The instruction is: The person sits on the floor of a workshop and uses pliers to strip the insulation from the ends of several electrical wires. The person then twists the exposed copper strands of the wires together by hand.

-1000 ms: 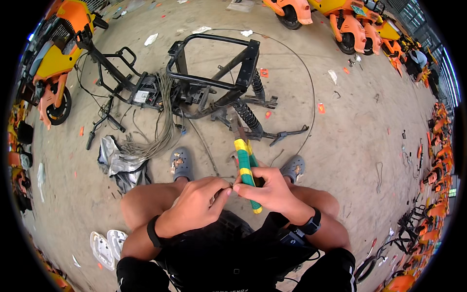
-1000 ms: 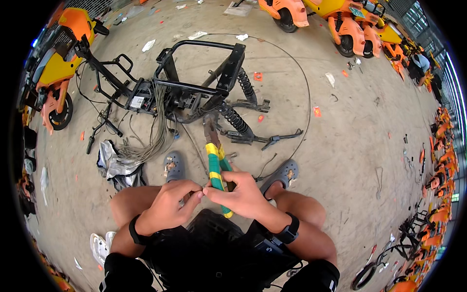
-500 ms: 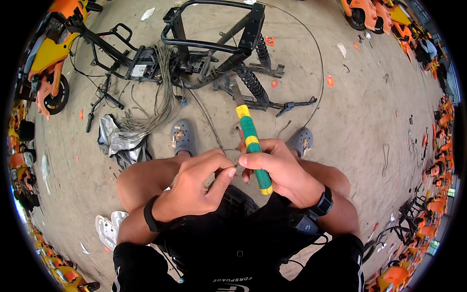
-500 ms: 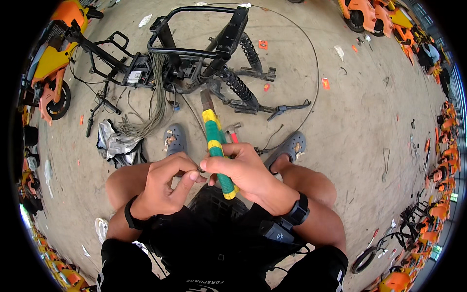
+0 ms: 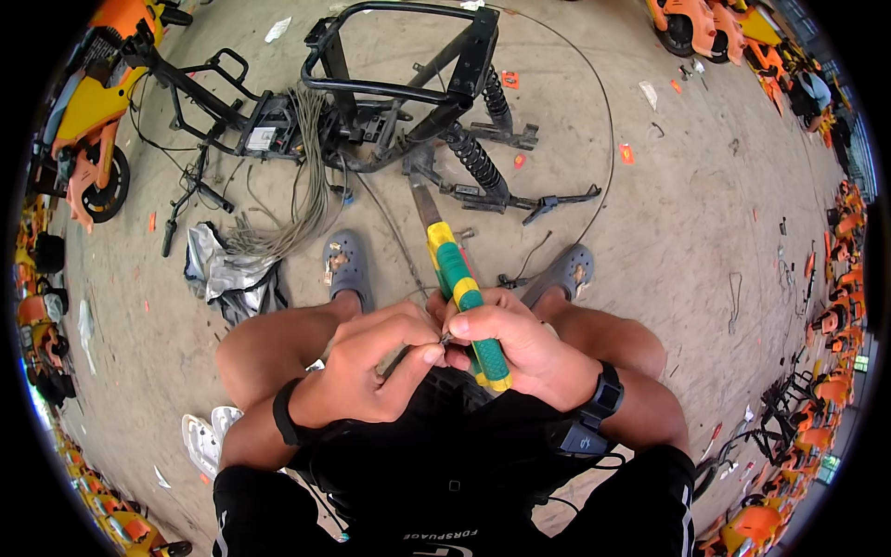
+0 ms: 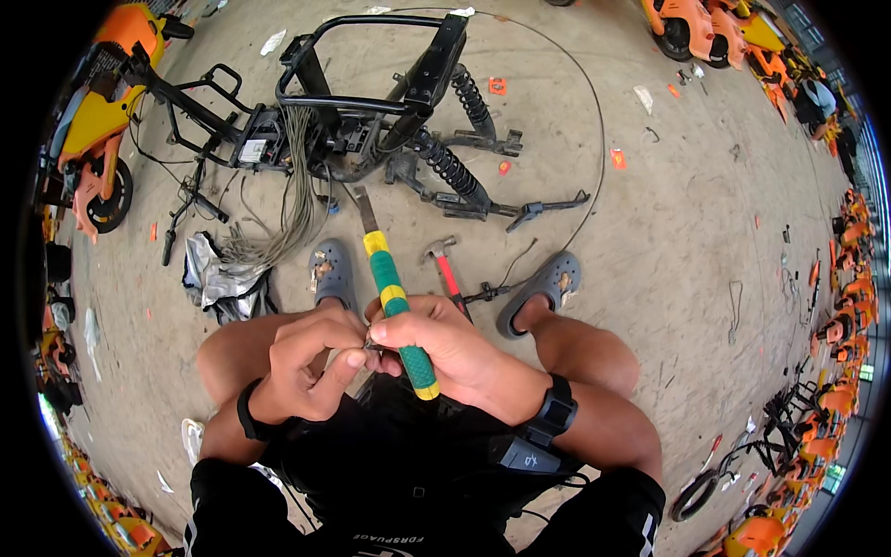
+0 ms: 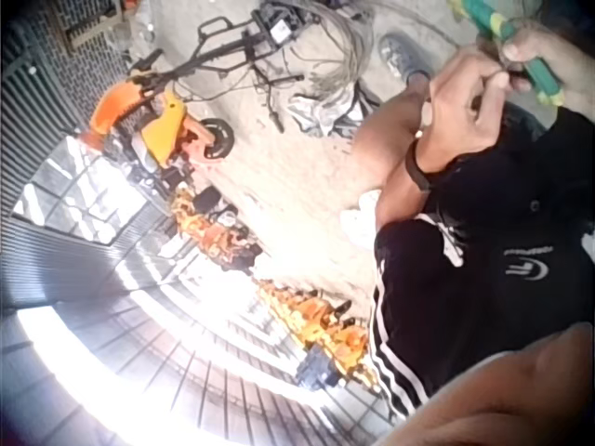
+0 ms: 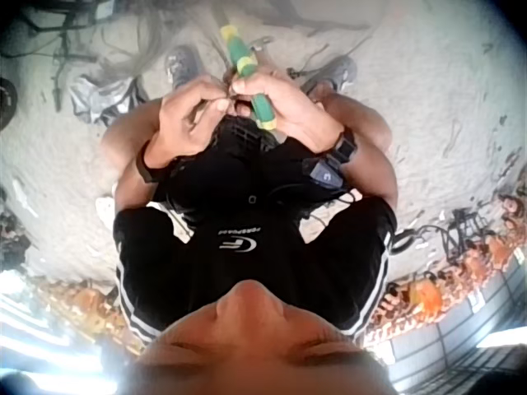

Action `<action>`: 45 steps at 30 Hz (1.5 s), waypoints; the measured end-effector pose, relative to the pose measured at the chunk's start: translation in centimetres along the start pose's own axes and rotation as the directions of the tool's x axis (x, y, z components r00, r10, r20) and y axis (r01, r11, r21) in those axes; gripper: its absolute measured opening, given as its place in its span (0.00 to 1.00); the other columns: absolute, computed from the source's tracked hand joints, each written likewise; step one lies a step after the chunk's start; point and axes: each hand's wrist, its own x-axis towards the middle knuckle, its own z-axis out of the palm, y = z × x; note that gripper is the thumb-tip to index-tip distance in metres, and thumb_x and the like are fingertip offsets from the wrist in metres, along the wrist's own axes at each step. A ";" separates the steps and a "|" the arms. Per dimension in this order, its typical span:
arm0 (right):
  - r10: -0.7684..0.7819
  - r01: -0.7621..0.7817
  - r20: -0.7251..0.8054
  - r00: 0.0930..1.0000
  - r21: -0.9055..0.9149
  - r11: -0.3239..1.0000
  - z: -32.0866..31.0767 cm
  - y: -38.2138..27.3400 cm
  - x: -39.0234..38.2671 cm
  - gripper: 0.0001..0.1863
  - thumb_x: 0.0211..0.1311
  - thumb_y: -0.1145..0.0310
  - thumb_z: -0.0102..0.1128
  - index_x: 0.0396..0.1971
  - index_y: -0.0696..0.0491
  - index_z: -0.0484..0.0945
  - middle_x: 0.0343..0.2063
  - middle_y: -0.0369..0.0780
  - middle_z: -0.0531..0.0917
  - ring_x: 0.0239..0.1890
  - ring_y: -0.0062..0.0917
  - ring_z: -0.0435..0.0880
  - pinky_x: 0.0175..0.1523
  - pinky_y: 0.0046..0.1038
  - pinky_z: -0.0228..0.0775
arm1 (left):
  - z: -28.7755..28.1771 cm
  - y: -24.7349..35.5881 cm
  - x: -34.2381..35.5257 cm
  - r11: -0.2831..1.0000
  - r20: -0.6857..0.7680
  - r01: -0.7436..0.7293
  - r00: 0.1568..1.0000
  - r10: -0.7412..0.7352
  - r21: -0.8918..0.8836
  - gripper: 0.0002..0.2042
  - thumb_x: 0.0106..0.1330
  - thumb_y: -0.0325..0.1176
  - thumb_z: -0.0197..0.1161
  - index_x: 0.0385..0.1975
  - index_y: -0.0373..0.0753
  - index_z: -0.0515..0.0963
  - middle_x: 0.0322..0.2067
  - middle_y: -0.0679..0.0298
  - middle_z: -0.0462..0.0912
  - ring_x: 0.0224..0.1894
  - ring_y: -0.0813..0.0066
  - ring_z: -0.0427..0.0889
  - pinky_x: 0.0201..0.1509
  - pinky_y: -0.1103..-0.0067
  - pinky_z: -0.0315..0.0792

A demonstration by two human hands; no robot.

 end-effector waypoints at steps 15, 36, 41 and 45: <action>-0.076 0.072 -0.038 0.996 -0.110 0.991 -1.4 -0.8 -0.1 0.06 0.60 0.69 0.64 0.30 0.55 0.77 0.37 0.36 0.74 0.32 0.22 0.74 0.39 0.27 0.71 | -0.3 -1.7 -0.4 0.899 0.288 0.421 0.882 -0.373 -0.123 0.11 0.76 0.36 0.56 0.40 0.33 0.78 0.29 0.62 0.85 0.32 0.72 0.84 0.38 0.76 0.76; 0.081 -0.338 -0.533 0.842 -0.405 0.850 -8.9 0.9 2.7 0.12 0.59 0.68 0.66 0.41 0.56 0.84 0.30 0.37 0.83 0.34 0.25 0.85 0.35 0.28 0.74 | -3.9 -0.4 0.8 0.839 -0.093 0.455 0.861 -0.500 -0.298 0.10 0.75 0.29 0.57 0.48 0.29 0.76 0.28 0.63 0.81 0.27 0.82 0.77 0.32 0.82 0.74; 0.027 -0.465 -0.791 0.612 -0.332 0.821 -19.7 6.5 7.2 0.12 0.57 0.62 0.66 0.30 0.58 0.83 0.30 0.41 0.85 0.29 0.28 0.86 0.28 0.32 0.75 | -4.2 -0.3 0.7 0.848 -0.047 0.433 0.883 -0.468 -0.305 0.10 0.74 0.29 0.58 0.47 0.29 0.79 0.30 0.64 0.83 0.29 0.82 0.78 0.35 0.82 0.75; -0.363 -0.670 -0.733 0.576 -0.677 0.304 -29.3 10.9 10.0 0.25 0.51 0.51 0.65 0.33 0.62 0.85 0.29 0.50 0.88 0.36 0.42 0.88 0.43 0.38 0.79 | -3.9 -0.9 0.0 0.909 -0.069 0.350 0.925 -0.374 -0.227 0.06 0.73 0.28 0.60 0.44 0.33 0.79 0.30 0.65 0.83 0.32 0.82 0.81 0.35 0.81 0.76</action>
